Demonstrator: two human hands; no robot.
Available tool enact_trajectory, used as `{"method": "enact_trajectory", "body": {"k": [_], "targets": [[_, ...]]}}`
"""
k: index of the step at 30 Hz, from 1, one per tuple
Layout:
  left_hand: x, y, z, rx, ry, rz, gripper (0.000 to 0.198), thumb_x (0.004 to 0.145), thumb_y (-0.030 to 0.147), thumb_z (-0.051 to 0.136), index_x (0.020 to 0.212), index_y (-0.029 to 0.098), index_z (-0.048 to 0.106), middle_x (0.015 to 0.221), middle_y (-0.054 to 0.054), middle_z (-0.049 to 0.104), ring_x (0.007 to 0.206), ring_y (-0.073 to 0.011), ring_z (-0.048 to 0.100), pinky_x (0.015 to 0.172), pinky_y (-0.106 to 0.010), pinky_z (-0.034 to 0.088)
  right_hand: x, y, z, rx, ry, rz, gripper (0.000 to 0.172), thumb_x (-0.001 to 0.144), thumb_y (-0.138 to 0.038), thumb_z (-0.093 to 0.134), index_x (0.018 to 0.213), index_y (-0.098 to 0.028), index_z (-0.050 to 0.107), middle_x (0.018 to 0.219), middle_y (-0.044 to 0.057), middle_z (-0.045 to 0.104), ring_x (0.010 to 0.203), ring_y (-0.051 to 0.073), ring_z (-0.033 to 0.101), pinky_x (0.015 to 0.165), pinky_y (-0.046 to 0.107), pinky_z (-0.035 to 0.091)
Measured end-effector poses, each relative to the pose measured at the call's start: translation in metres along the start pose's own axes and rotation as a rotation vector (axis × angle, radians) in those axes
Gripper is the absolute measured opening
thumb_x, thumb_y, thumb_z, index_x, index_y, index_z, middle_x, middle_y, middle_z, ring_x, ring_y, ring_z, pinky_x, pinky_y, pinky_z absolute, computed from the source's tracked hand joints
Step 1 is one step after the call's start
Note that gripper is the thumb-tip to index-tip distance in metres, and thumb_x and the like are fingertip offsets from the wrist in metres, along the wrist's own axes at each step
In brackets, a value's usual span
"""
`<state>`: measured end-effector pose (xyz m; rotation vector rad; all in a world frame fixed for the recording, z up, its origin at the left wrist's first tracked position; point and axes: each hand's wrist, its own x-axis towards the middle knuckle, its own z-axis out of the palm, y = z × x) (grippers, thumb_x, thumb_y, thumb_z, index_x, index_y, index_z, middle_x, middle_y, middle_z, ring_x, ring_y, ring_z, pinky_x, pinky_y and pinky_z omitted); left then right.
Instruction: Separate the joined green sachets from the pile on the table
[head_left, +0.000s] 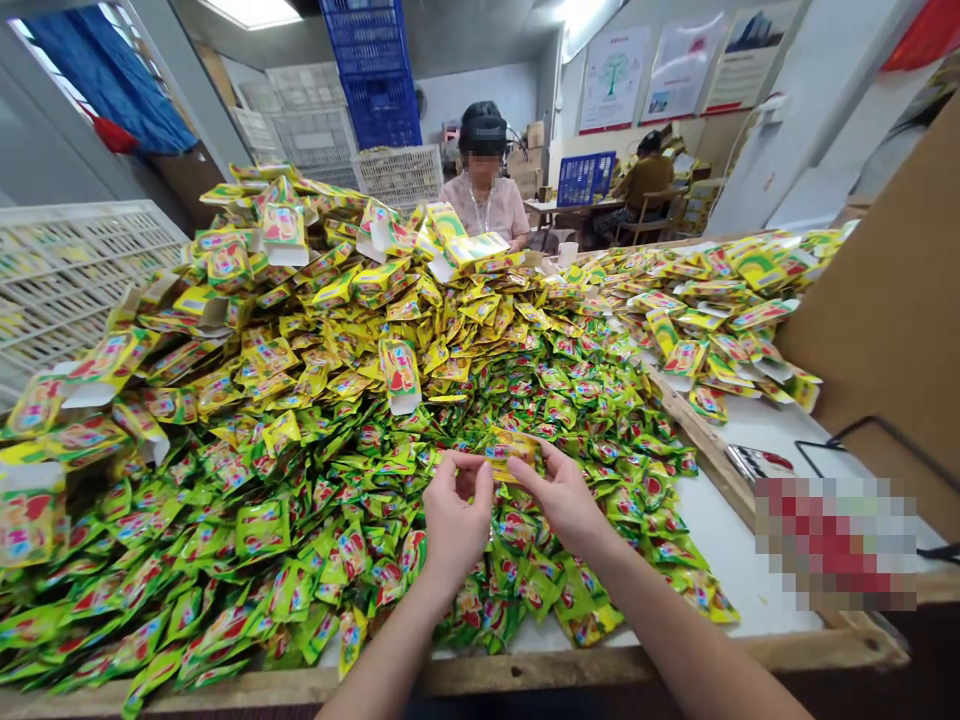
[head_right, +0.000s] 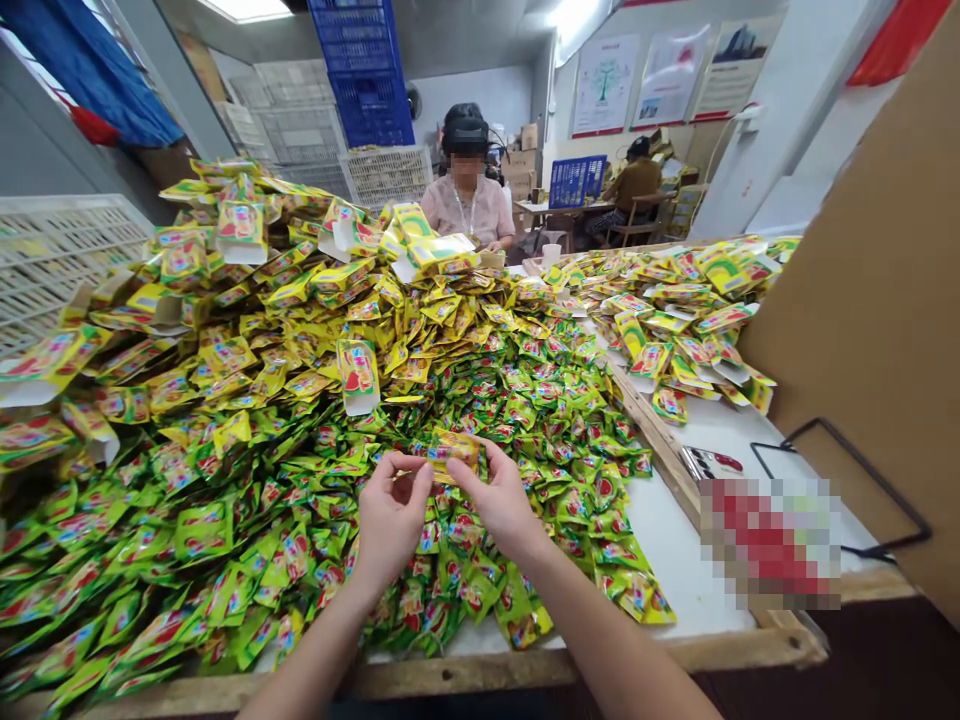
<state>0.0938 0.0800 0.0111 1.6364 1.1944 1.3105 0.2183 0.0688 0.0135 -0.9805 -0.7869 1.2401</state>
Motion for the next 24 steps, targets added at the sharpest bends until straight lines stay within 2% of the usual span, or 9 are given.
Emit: {"method": "enact_trajectory", "body": {"k": [3,6,8,10,13,15,18,22,24], "targets": [[0.033,0.014,-0.025,0.404,-0.182,0.256,0.011,0.085,0.019,0.046,0.085,0.019,0.057,0.08,-0.005,0.064,0.075,-0.0173,0.063,0.07,-0.03,0.053,0.005,-0.001,-0.007,-0.057,0.083,-0.06,0.04,0.06,-0.041,0.078,0.092,-0.019,0.065,0.095,0.005,0.073,0.087,0.021,0.067,0.082,0.035,0.054],[0.09,0.026,-0.06,0.942,-0.211,0.45,0.036,0.074,0.0,0.044,0.099,0.017,0.062,0.106,-0.013,0.063,0.101,-0.0272,0.058,0.088,-0.045,0.047,0.011,-0.004,-0.015,-0.022,0.157,-0.061,0.043,0.058,-0.039,0.079,0.093,-0.019,0.064,0.092,0.004,0.073,0.082,0.02,0.068,0.079,0.035,0.055],[0.129,0.027,-0.08,1.188,-0.251,0.547,0.044,0.071,-0.003,0.045,0.104,0.021,0.063,0.124,-0.014,0.056,0.116,-0.0333,0.05,0.094,-0.054,0.04,0.013,-0.005,-0.018,-0.043,0.178,-0.063,0.045,0.056,-0.037,0.08,0.094,-0.019,0.064,0.09,0.004,0.073,0.081,0.02,0.069,0.079,0.035,0.055],[0.157,0.023,-0.092,1.282,-0.374,0.639,0.046,0.072,-0.004,0.046,0.102,0.025,0.065,0.131,-0.01,0.053,0.125,-0.0331,0.043,0.101,-0.055,0.032,0.014,-0.006,-0.018,-0.087,0.17,-0.064,0.044,0.057,-0.036,0.079,0.095,-0.019,0.065,0.089,0.004,0.073,0.082,0.02,0.069,0.079,0.035,0.054],[0.175,0.017,-0.101,1.302,-0.49,0.686,0.042,0.073,-0.003,0.046,0.093,0.027,0.067,0.131,-0.006,0.054,0.128,-0.0284,0.042,0.107,-0.052,0.026,0.015,-0.004,-0.018,-0.138,0.162,-0.063,0.043,0.056,-0.034,0.078,0.095,-0.019,0.066,0.089,0.004,0.074,0.081,0.021,0.069,0.079,0.036,0.054],[0.173,0.019,-0.105,1.308,-0.443,0.7,0.038,0.072,-0.002,0.047,0.089,0.026,0.065,0.13,-0.006,0.055,0.129,-0.0278,0.041,0.108,-0.052,0.024,0.017,-0.003,-0.019,-0.145,0.186,-0.069,0.045,0.055,-0.034,0.079,0.095,-0.019,0.066,0.088,0.005,0.074,0.083,0.022,0.069,0.079,0.037,0.054],[0.153,0.034,-0.111,1.302,-0.265,0.683,0.03,0.07,0.008,0.053,0.097,0.02,0.059,0.122,-0.013,0.057,0.123,-0.0318,0.046,0.106,-0.054,0.023,0.019,-0.006,-0.021,-0.131,0.252,-0.114,0.049,0.053,-0.034,0.08,0.097,-0.019,0.064,0.089,0.005,0.073,0.085,0.023,0.069,0.079,0.039,0.055],[0.098,0.047,-0.106,1.14,-0.202,0.455,0.048,0.069,0.036,0.062,0.107,0.013,0.045,0.09,-0.011,0.061,0.084,-0.0271,0.061,0.081,-0.042,0.046,0.013,-0.013,-0.018,-0.138,0.277,-0.274,0.044,0.059,-0.034,0.079,0.098,-0.021,0.064,0.093,0.005,0.072,0.086,0.022,0.067,0.082,0.04,0.054],[0.066,0.042,-0.092,1.086,-0.147,0.396,0.053,0.066,0.04,0.064,0.106,0.015,0.043,0.088,-0.009,0.059,0.079,-0.0255,0.059,0.072,-0.037,0.047,0.004,-0.016,-0.015,-0.146,0.234,-0.362,0.037,0.064,-0.034,0.077,0.097,-0.023,0.065,0.091,0.004,0.072,0.083,0.021,0.067,0.079,0.038,0.056]]}}
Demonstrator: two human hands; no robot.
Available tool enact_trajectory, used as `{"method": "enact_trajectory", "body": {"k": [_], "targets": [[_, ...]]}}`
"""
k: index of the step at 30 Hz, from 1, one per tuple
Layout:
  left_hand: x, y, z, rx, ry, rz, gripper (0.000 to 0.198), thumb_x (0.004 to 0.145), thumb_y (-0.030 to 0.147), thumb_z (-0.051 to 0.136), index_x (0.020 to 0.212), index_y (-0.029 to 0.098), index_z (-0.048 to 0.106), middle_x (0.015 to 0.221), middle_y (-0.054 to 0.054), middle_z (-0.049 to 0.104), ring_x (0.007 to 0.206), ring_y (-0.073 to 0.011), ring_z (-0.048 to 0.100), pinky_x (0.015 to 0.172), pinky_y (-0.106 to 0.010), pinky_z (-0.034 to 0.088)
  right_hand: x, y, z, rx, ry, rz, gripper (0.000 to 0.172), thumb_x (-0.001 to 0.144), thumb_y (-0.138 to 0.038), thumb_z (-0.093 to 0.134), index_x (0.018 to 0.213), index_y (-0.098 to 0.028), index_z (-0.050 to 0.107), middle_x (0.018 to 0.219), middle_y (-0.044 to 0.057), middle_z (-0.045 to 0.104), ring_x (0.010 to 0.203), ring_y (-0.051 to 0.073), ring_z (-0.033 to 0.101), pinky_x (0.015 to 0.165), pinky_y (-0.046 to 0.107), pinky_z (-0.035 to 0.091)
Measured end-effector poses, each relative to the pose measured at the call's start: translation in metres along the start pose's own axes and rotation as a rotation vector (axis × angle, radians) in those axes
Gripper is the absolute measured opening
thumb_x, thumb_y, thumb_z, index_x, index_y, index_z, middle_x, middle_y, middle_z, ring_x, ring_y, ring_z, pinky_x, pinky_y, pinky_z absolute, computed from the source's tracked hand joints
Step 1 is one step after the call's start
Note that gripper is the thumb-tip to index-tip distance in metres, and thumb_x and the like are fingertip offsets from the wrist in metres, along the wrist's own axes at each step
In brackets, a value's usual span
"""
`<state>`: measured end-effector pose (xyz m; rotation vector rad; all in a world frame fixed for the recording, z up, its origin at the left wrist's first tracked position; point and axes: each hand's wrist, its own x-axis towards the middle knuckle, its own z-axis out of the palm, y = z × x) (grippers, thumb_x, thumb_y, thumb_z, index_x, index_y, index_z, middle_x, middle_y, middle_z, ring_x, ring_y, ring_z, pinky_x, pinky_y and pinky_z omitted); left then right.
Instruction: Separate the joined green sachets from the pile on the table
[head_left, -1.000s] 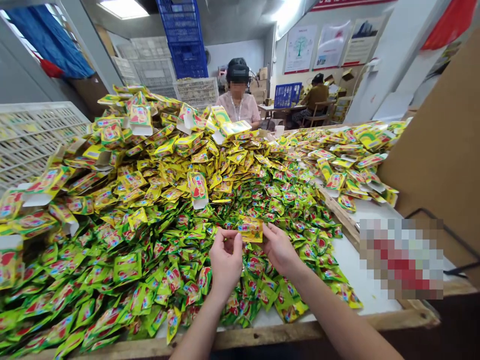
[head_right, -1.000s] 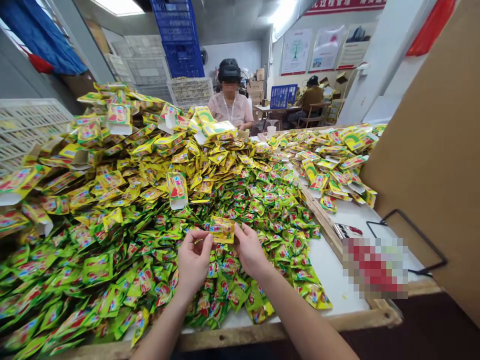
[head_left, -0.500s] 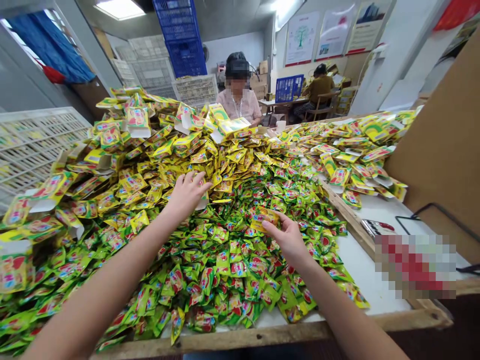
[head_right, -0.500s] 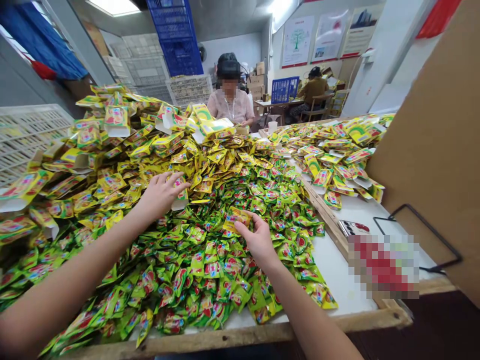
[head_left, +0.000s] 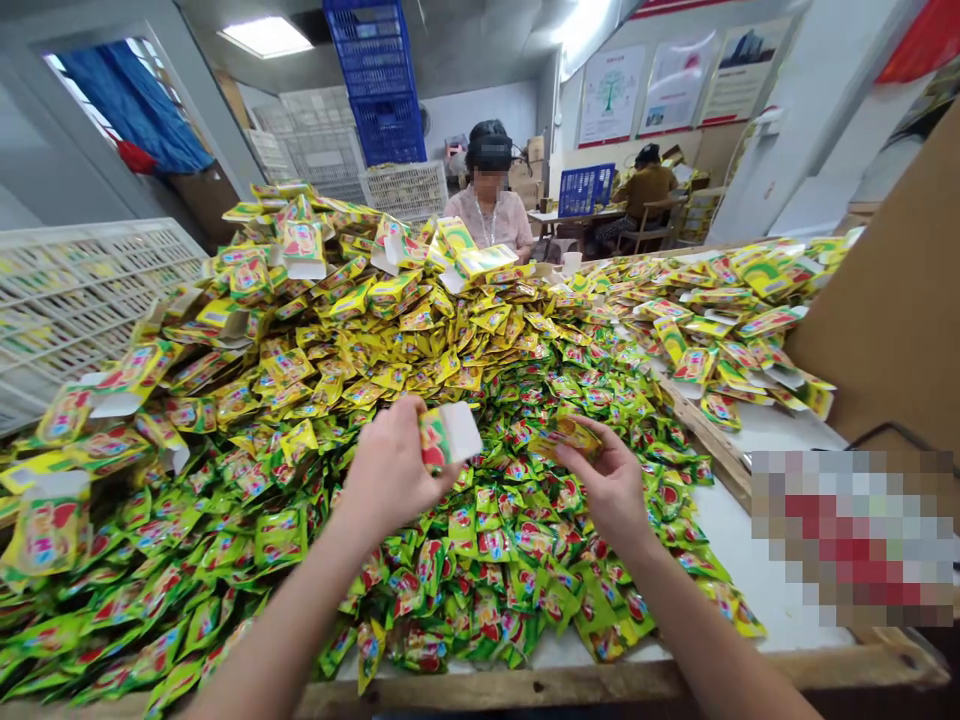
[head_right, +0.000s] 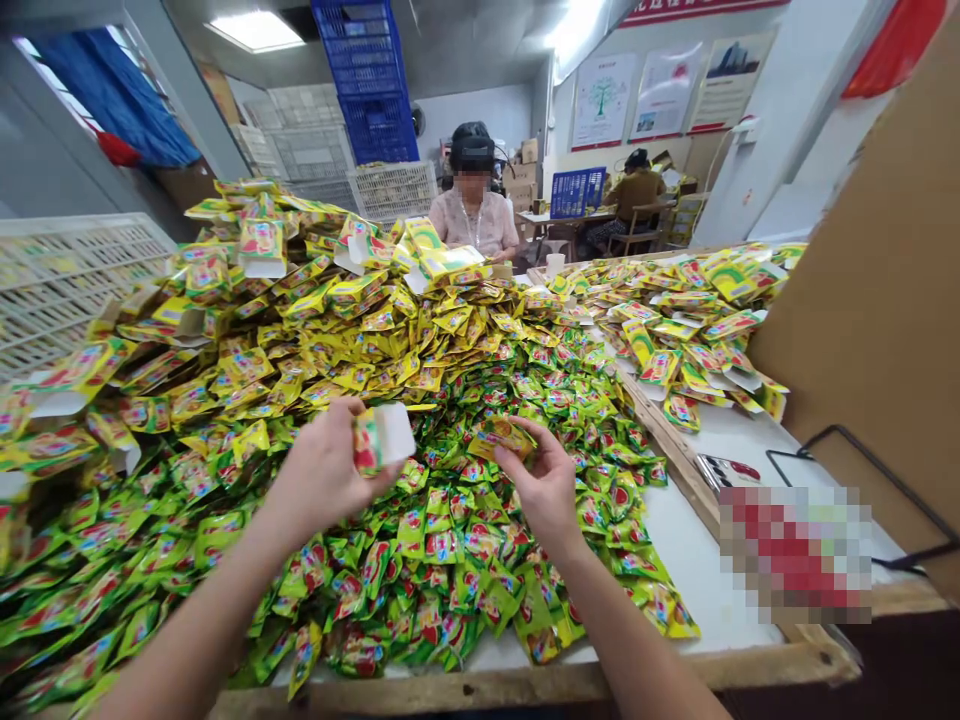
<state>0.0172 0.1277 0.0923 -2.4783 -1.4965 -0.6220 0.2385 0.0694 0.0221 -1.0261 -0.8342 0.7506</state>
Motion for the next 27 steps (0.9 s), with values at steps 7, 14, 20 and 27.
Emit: {"method": "enact_trajectory", "body": {"k": [7,14,20,27], "targets": [[-0.048,0.051,0.058,-0.009,0.125,-0.053,0.041,0.066,0.027,0.066,0.102,0.018,0.048,0.086,-0.007,0.06,0.079,-0.0246,0.059,0.069,-0.034,0.044,-0.026,0.002,0.011,-0.173,-0.058,-0.216,0.028,0.069,-0.026,0.073,0.095,-0.023,0.064,0.087,0.004,0.069,0.075,0.019,0.067,0.067,0.031,0.058],[-0.061,0.047,0.082,0.087,0.227,-0.025,0.034,0.068,0.021,0.059,0.102,0.018,0.054,0.083,-0.007,0.062,0.072,-0.0224,0.055,0.066,-0.034,0.04,-0.024,0.006,0.01,-0.43,-0.404,-0.196,0.022,0.074,-0.026,0.069,0.096,-0.024,0.07,0.091,0.006,0.068,0.08,0.019,0.066,0.067,0.03,0.056],[-0.063,0.051,0.085,0.095,0.22,-0.003,0.033,0.068,0.015,0.056,0.1,0.02,0.056,0.078,-0.006,0.061,0.069,-0.0214,0.053,0.065,-0.034,0.038,-0.023,0.005,0.009,-0.383,-0.478,-0.062,0.024,0.075,-0.029,0.069,0.098,-0.024,0.071,0.094,0.006,0.072,0.088,0.022,0.066,0.08,0.037,0.055],[-0.067,0.059,0.088,0.017,0.198,0.033,0.036,0.074,0.023,0.061,0.108,0.018,0.052,0.084,-0.006,0.061,0.072,-0.0214,0.054,0.065,-0.034,0.038,-0.026,0.02,0.015,-0.246,-0.15,0.061,0.023,0.063,-0.035,0.076,0.078,-0.022,0.065,0.073,0.002,0.071,0.065,0.018,0.065,0.061,0.031,0.054]]}}
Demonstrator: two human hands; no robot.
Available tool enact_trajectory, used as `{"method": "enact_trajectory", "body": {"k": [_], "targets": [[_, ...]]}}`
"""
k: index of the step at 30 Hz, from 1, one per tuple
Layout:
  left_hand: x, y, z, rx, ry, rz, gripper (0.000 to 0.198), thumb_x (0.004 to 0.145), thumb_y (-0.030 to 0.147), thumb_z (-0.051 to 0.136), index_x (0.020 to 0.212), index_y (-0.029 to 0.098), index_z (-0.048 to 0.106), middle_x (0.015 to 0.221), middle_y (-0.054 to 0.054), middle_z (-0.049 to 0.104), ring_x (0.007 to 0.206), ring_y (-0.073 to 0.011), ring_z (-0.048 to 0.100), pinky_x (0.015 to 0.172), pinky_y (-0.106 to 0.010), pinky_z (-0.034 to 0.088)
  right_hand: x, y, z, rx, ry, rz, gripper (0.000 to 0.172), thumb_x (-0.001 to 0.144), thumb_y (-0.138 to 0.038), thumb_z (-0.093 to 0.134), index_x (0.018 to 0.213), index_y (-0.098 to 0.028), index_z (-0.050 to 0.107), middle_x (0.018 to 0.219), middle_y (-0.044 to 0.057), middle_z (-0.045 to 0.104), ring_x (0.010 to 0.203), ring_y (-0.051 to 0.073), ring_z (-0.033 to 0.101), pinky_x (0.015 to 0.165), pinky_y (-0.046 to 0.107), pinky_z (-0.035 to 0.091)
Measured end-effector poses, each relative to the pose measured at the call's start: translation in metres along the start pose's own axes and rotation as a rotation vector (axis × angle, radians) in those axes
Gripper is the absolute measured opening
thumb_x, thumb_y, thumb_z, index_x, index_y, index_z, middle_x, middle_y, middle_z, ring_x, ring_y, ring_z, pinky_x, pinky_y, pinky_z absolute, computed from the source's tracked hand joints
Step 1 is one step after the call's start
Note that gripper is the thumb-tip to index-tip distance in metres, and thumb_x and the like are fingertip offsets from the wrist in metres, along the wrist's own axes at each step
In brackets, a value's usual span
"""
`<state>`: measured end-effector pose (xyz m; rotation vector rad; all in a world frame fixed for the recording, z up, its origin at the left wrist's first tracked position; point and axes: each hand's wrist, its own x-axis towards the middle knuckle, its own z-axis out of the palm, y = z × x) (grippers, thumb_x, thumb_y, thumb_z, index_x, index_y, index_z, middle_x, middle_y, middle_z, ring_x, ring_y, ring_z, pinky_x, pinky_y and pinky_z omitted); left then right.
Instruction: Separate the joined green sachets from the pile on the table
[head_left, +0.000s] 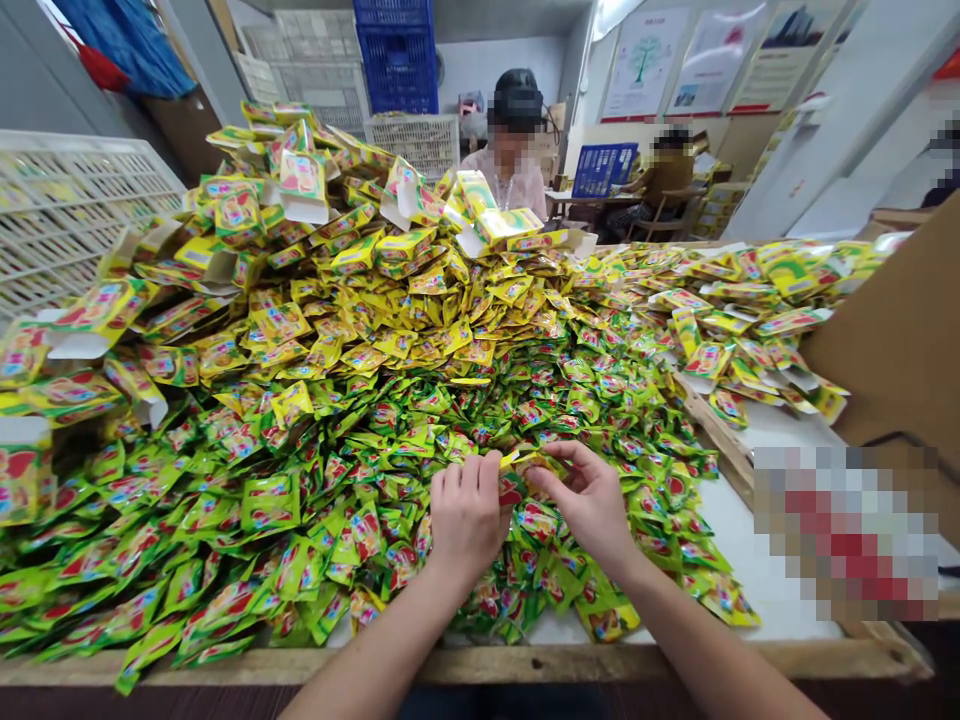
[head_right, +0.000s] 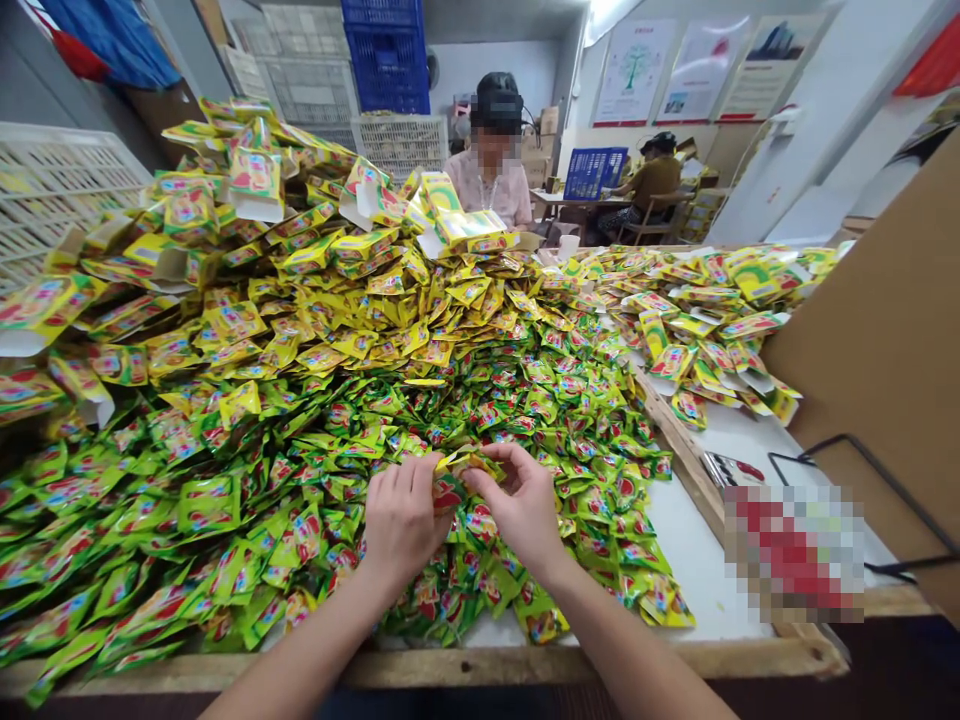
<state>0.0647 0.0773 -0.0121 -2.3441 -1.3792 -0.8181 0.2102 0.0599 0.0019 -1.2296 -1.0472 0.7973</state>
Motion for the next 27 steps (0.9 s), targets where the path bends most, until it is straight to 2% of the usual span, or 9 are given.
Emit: {"method": "enact_trajectory", "body": {"k": [3,6,8,11,16,18,20,23,27], "targets": [[-0.003,0.003,0.001,-0.044,-0.015,-0.003,0.04,0.073,0.025,0.063,0.11,0.017,0.05,0.088,-0.006,0.061,0.074,-0.0218,0.054,0.064,-0.034,0.039,0.0,0.001,-0.001,-0.133,0.012,-0.061,0.02,0.062,-0.037,0.076,0.073,-0.022,0.069,0.073,0.004,0.07,0.071,0.022,0.064,0.068,0.037,0.052],[-0.004,0.005,0.002,-0.084,-0.034,-0.039,0.037,0.072,0.022,0.062,0.107,0.018,0.05,0.086,-0.005,0.061,0.076,-0.0222,0.055,0.066,-0.034,0.04,-0.003,0.0,-0.001,-0.284,0.033,-0.162,0.013,0.067,-0.038,0.073,0.068,-0.025,0.072,0.082,0.007,0.072,0.098,0.03,0.061,0.089,0.049,0.043],[-0.004,0.006,0.002,-0.106,-0.049,-0.061,0.036,0.071,0.02,0.062,0.106,0.019,0.051,0.086,-0.005,0.061,0.077,-0.0227,0.056,0.066,-0.035,0.041,-0.006,-0.001,0.001,-0.308,-0.02,-0.181,0.011,0.071,-0.037,0.07,0.069,-0.028,0.074,0.086,0.007,0.073,0.109,0.032,0.057,0.097,0.054,0.035],[0.0,0.003,0.001,-0.199,-0.075,-0.033,0.041,0.07,0.021,0.063,0.109,0.019,0.051,0.09,-0.006,0.061,0.081,-0.0234,0.056,0.069,-0.035,0.043,-0.006,-0.001,0.002,-0.262,-0.04,-0.165,0.011,0.073,-0.037,0.069,0.07,-0.028,0.074,0.082,0.006,0.074,0.105,0.031,0.059,0.096,0.052,0.037],[0.01,-0.01,-0.007,-0.437,-0.101,-0.037,0.061,0.069,0.033,0.07,0.123,0.02,0.045,0.11,-0.011,0.057,0.1,-0.0269,0.056,0.086,-0.041,0.046,0.005,-0.005,-0.008,-0.075,0.12,-0.023,0.023,0.066,-0.042,0.074,0.075,-0.021,0.072,0.08,0.007,0.073,0.081,0.024,0.065,0.079,0.042,0.05],[0.01,-0.013,-0.008,-0.593,-0.148,-0.057,0.055,0.071,0.028,0.068,0.12,0.021,0.045,0.106,-0.008,0.058,0.095,-0.0226,0.059,0.081,-0.035,0.049,0.008,-0.004,-0.01,-0.051,0.144,-0.003,0.027,0.064,-0.043,0.075,0.077,-0.02,0.07,0.082,0.007,0.072,0.084,0.025,0.065,0.079,0.041,0.051],[0.008,-0.012,-0.008,-0.712,-0.145,-0.078,0.051,0.07,0.024,0.068,0.116,0.021,0.047,0.103,-0.006,0.059,0.092,-0.02,0.061,0.079,-0.032,0.051,0.009,-0.003,-0.01,-0.078,0.16,-0.05,0.027,0.065,-0.044,0.075,0.076,-0.02,0.07,0.085,0.008,0.073,0.099,0.028,0.063,0.087,0.044,0.047],[0.004,-0.01,-0.009,-0.76,-0.105,-0.129,0.048,0.067,0.024,0.071,0.11,0.019,0.05,0.101,-0.006,0.06,0.091,-0.0198,0.061,0.079,-0.031,0.051,0.007,0.0,-0.009,-0.131,0.072,-0.135,0.026,0.074,-0.047,0.068,0.072,-0.021,0.07,0.086,0.008,0.073,0.114,0.03,0.056,0.096,0.047,0.042],[0.005,-0.013,-0.01,-0.758,-0.092,-0.151,0.046,0.065,0.027,0.073,0.106,0.017,0.053,0.097,-0.007,0.061,0.088,-0.0198,0.061,0.078,-0.031,0.052,0.007,0.0,-0.014,-0.17,-0.206,-0.161,0.028,0.083,-0.048,0.056,0.083,-0.024,0.071,0.098,0.007,0.072,0.12,0.029,0.052,0.104,0.046,0.036]]}}
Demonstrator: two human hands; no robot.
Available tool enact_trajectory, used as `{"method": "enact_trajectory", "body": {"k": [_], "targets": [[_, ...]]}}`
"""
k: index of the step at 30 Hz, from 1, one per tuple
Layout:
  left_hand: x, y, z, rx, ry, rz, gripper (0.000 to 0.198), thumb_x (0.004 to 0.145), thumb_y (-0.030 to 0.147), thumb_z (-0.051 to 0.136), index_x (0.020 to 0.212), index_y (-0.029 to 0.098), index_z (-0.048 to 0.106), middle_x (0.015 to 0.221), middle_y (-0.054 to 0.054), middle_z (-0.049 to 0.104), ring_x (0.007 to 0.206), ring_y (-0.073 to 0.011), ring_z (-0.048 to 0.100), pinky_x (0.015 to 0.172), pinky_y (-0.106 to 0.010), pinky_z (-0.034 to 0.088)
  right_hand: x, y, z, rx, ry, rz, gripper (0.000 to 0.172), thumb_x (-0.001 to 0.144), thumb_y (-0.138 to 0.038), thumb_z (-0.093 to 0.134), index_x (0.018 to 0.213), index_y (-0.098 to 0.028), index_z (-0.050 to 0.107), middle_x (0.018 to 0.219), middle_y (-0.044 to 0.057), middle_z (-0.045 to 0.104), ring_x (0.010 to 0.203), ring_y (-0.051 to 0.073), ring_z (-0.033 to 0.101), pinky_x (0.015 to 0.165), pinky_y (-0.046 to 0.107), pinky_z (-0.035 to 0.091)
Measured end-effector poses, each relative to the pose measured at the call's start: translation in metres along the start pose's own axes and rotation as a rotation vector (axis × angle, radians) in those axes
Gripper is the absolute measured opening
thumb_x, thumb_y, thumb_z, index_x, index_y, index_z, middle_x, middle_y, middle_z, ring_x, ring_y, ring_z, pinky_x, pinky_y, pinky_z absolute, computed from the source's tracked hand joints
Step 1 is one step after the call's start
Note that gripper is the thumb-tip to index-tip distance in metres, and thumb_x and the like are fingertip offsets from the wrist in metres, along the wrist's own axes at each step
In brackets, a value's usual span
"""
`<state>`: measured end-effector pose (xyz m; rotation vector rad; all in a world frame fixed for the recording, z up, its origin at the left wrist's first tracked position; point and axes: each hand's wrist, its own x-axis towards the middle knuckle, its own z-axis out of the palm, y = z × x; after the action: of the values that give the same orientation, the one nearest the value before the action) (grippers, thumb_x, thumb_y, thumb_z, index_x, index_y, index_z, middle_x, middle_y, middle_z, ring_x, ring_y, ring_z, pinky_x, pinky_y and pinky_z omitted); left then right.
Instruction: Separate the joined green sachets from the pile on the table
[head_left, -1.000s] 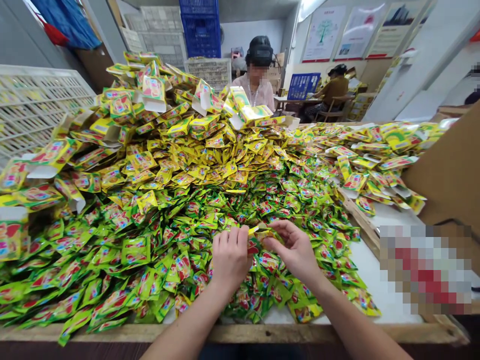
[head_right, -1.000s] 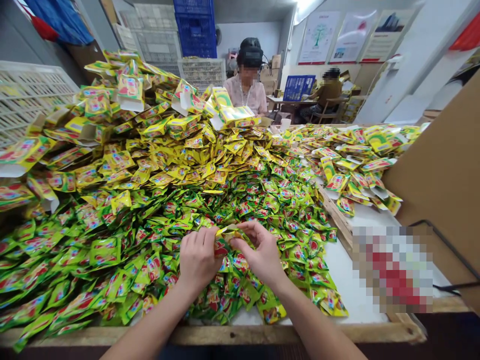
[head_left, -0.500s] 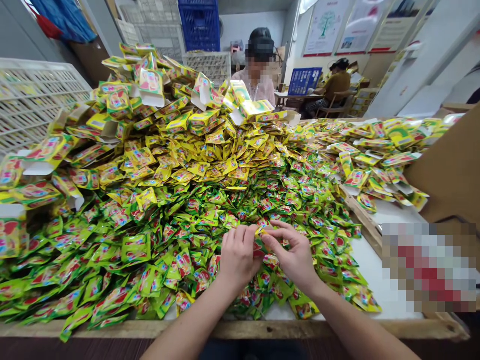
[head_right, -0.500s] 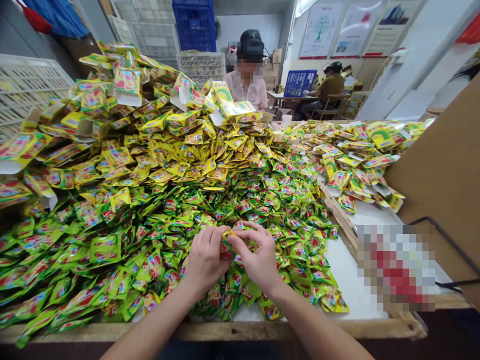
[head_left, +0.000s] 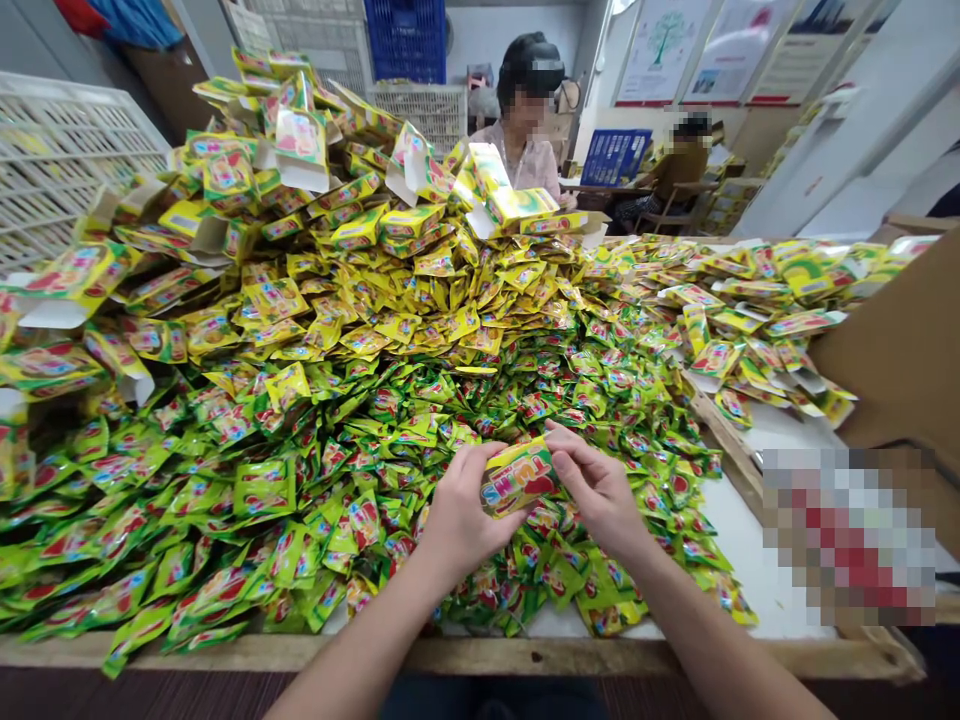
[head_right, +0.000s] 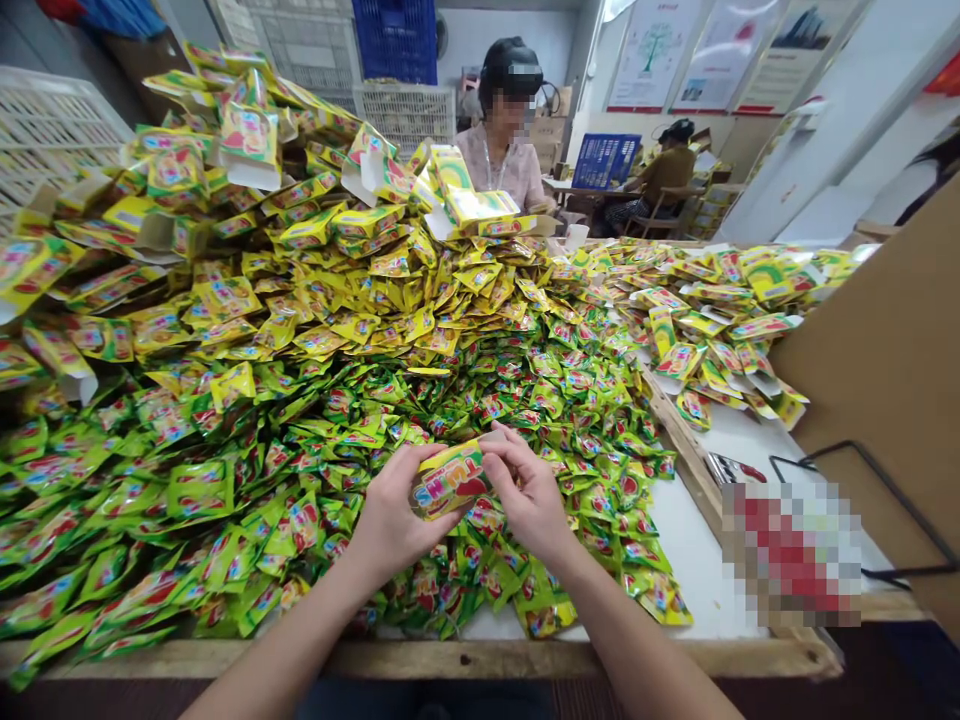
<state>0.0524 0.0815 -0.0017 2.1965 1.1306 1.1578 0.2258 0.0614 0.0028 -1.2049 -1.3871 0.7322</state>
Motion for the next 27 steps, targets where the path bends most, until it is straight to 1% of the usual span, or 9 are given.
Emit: {"method": "enact_trajectory", "body": {"k": [4,6,8,10,14,19,23,25,27], "targets": [[0.002,-0.005,-0.002,0.016,0.015,0.031,0.046,0.064,0.027,0.074,0.104,0.017,0.053,0.094,-0.006,0.062,0.086,-0.0194,0.062,0.076,-0.031,0.053,-0.005,0.0,0.0,-0.03,-0.234,0.038,0.031,0.084,-0.043,0.057,0.109,-0.025,0.064,0.121,0.007,0.063,0.12,0.027,0.052,0.102,0.044,0.039],[0.001,-0.006,0.0,0.037,0.051,0.051,0.045,0.067,0.028,0.073,0.107,0.018,0.052,0.094,-0.006,0.062,0.085,-0.0189,0.063,0.075,-0.03,0.053,-0.008,-0.001,0.004,0.002,-0.156,0.064,0.033,0.082,-0.04,0.06,0.112,-0.025,0.061,0.118,0.008,0.064,0.109,0.025,0.058,0.094,0.042,0.045],[0.001,-0.006,0.002,0.06,0.118,0.074,0.047,0.07,0.031,0.072,0.11,0.018,0.051,0.097,-0.006,0.062,0.088,-0.0191,0.063,0.076,-0.03,0.053,-0.009,-0.004,0.007,-0.011,0.017,0.054,0.029,0.078,-0.038,0.065,0.103,-0.024,0.064,0.106,0.008,0.068,0.103,0.026,0.061,0.093,0.043,0.045],[-0.001,-0.005,0.004,0.086,0.153,0.098,0.048,0.072,0.032,0.07,0.113,0.019,0.049,0.098,-0.007,0.062,0.09,-0.0194,0.062,0.077,-0.03,0.053,-0.008,-0.007,0.007,-0.067,0.049,0.043,0.023,0.073,-0.036,0.07,0.091,-0.023,0.068,0.096,0.007,0.071,0.101,0.027,0.061,0.094,0.044,0.043],[-0.005,-0.005,0.008,0.116,0.082,0.118,0.044,0.074,0.027,0.067,0.113,0.019,0.049,0.096,-0.007,0.06,0.085,-0.0189,0.063,0.071,-0.029,0.054,-0.004,-0.012,0.005,-0.04,-0.232,0.096,0.022,0.078,-0.04,0.065,0.086,-0.021,0.073,0.089,0.006,0.073,0.086,0.025,0.064,0.086,0.042,0.047],[-0.006,-0.007,0.009,0.047,0.061,0.098,0.046,0.073,0.028,0.069,0.113,0.02,0.048,0.096,-0.006,0.058,0.084,-0.0187,0.062,0.072,-0.029,0.053,-0.002,-0.016,0.007,0.2,-0.367,0.209,0.03,0.079,-0.046,0.063,0.088,-0.019,0.074,0.086,0.004,0.074,0.083,0.022,0.066,0.082,0.036,0.051],[-0.001,-0.004,0.002,-0.195,0.054,-0.006,0.069,0.07,0.038,0.073,0.126,0.022,0.036,0.108,-0.007,0.056,0.089,-0.0192,0.061,0.078,-0.032,0.052,-0.003,-0.017,0.009,0.373,-0.2,0.313,0.028,0.074,-0.045,0.07,0.089,-0.021,0.073,0.086,0.003,0.075,0.083,0.02,0.067,0.081,0.033,0.052],[0.0,-0.001,0.0,-0.327,-0.029,-0.121,0.061,0.079,0.04,0.063,0.128,0.022,0.033,0.105,-0.007,0.058,0.081,-0.0172,0.062,0.074,-0.032,0.051,-0.003,-0.016,0.007,0.405,-0.108,0.324,0.026,0.072,-0.041,0.073,0.091,-0.023,0.073,0.088,0.002,0.075,0.085,0.019,0.067,0.082,0.032,0.051],[0.0,0.0,0.0,-0.424,-0.13,-0.189,0.043,0.088,0.038,0.051,0.125,0.021,0.034,0.094,-0.005,0.061,0.073,-0.0155,0.061,0.07,-0.031,0.051,-0.003,-0.014,0.006,0.413,-0.139,0.33,0.026,0.072,-0.042,0.073,0.09,-0.023,0.073,0.088,0.003,0.075,0.084,0.019,0.067,0.084,0.033,0.051]]}}
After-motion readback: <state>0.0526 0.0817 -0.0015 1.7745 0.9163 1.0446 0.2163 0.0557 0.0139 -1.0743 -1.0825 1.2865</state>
